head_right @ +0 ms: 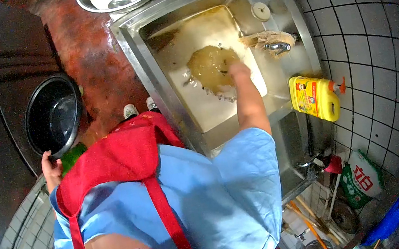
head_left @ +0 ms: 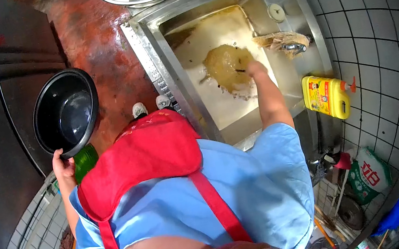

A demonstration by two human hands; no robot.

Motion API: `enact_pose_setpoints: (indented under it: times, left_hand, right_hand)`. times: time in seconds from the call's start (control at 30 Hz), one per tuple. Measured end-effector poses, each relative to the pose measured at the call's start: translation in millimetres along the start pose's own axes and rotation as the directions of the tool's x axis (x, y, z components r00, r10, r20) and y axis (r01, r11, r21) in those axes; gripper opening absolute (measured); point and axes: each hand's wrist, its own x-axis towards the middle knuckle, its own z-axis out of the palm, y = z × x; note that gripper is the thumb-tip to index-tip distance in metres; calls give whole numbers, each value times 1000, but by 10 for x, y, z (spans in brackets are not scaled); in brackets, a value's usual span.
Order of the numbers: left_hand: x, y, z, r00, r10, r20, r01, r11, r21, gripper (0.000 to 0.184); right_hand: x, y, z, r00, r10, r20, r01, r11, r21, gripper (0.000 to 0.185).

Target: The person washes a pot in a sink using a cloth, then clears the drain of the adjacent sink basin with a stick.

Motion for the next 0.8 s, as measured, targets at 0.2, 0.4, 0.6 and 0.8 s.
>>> enact_pose_setpoints:
  times: [0.2,0.4,0.6,0.8]
  left_hand:
    - [89,-72,-103,1000,-21,-11,21,1000,0,9]
    - [55,-131,-86,1000,13,1,-13,999,-51,8]
    - [136,-142,-127,1000,5,25,-3,998,-68,8]
    - [37,-146,-55,1000,-16,27,17,999,-38,10]
  right_hand:
    - [436,-122,462,987,112,-117,-106,993,49,26]
    - [446,617,293,985,47,-164,-55,998,-40,26]
    - [466,786,93,978,117,-174,-108,992,59,28]
    - [246,651,-131,965,179,-192,-175,984,33,28]
